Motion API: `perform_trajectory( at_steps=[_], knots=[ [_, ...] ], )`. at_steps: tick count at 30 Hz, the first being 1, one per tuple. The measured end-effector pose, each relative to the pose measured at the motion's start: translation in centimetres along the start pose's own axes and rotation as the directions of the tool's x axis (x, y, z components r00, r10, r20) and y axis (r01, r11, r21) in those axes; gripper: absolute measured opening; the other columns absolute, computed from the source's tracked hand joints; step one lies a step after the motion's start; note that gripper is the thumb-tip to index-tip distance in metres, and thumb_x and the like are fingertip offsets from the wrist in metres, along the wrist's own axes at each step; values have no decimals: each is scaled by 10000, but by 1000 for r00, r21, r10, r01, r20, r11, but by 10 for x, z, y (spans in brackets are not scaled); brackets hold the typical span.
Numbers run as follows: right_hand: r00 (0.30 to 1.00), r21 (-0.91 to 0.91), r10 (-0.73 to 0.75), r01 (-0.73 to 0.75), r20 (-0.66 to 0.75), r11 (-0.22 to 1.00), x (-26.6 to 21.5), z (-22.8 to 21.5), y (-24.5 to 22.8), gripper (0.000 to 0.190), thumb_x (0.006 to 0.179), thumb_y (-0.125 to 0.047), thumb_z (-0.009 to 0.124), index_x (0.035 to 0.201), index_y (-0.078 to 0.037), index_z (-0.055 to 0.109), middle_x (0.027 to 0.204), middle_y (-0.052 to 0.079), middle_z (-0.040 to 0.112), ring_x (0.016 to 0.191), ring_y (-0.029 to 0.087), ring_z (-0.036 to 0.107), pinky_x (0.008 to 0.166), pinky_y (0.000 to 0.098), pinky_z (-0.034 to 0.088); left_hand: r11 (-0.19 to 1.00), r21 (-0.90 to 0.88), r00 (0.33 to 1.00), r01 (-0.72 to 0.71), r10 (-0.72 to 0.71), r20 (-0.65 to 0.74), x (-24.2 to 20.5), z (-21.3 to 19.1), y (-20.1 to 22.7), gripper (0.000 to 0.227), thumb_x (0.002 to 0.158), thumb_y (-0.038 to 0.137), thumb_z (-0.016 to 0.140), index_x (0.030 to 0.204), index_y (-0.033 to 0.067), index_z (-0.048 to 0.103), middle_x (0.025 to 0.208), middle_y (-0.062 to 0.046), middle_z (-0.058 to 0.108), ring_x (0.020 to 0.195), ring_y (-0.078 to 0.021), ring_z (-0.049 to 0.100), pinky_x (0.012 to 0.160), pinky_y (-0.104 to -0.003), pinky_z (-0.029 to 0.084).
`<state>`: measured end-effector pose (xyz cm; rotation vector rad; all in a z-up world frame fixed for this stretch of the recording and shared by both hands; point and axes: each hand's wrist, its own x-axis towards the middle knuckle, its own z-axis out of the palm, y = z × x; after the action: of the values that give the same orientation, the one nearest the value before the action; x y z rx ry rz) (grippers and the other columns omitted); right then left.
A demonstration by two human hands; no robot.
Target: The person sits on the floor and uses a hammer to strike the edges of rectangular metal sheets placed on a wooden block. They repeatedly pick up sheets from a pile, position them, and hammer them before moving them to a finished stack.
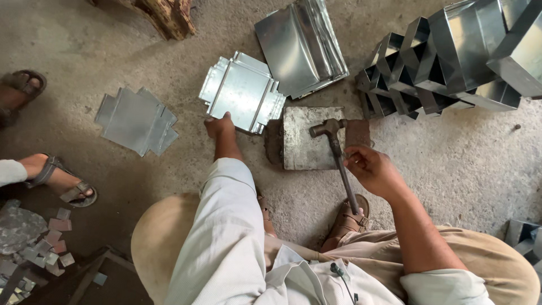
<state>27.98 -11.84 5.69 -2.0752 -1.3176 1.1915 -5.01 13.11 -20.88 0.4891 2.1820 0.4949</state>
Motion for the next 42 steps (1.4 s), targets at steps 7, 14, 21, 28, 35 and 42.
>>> perform_trajectory(
  at_steps=[7,14,21,28,35,42],
  knots=[
    [999,-54,34,-34,10,998,9,4,7,324,933,-160,694,1246,-76,679,946,76,773,797,138,705,725,307,563,983,-103,987,154,-147,70,-27,-21,17,372,890,278,809,873,-65,665,738,-181,736,568,-226,704,450,-311,529],
    [999,-62,49,-48,12,997,10,4,7,326,925,-155,693,1242,-81,676,960,45,780,840,113,732,759,294,571,982,-98,984,163,-155,85,-17,-18,12,362,927,257,778,862,-78,658,763,-198,752,544,-213,697,418,-286,517],
    [999,-92,42,-39,25,995,9,3,8,336,927,-133,671,1260,-85,671,1018,74,799,889,141,754,790,307,580,983,-95,985,155,-161,-60,36,-1,-13,570,886,386,818,1090,-111,627,991,-232,744,784,-245,752,573,-282,597],
    [998,-78,50,-47,31,996,9,3,4,343,937,-159,674,1273,-90,665,1027,75,795,919,138,754,804,308,585,951,-207,973,229,-226,39,1,-30,1,544,882,319,827,1164,-88,602,1062,-225,722,849,-275,779,646,-288,637],
    [998,-91,50,-47,27,995,11,5,5,338,939,-163,670,1270,-95,668,1023,58,792,904,129,746,796,301,580,952,-264,987,158,-163,3,-15,-45,13,391,864,327,806,1107,30,729,1076,-141,786,900,-239,777,667,-327,624],
    [1000,-54,-7,8,18,998,13,7,15,346,915,-137,693,1254,-75,673,976,69,785,865,138,732,781,306,577,979,-201,998,13,-26,-59,10,-29,3,403,903,371,763,1108,24,742,1101,-158,764,968,-277,765,800,-378,625]
  ],
)
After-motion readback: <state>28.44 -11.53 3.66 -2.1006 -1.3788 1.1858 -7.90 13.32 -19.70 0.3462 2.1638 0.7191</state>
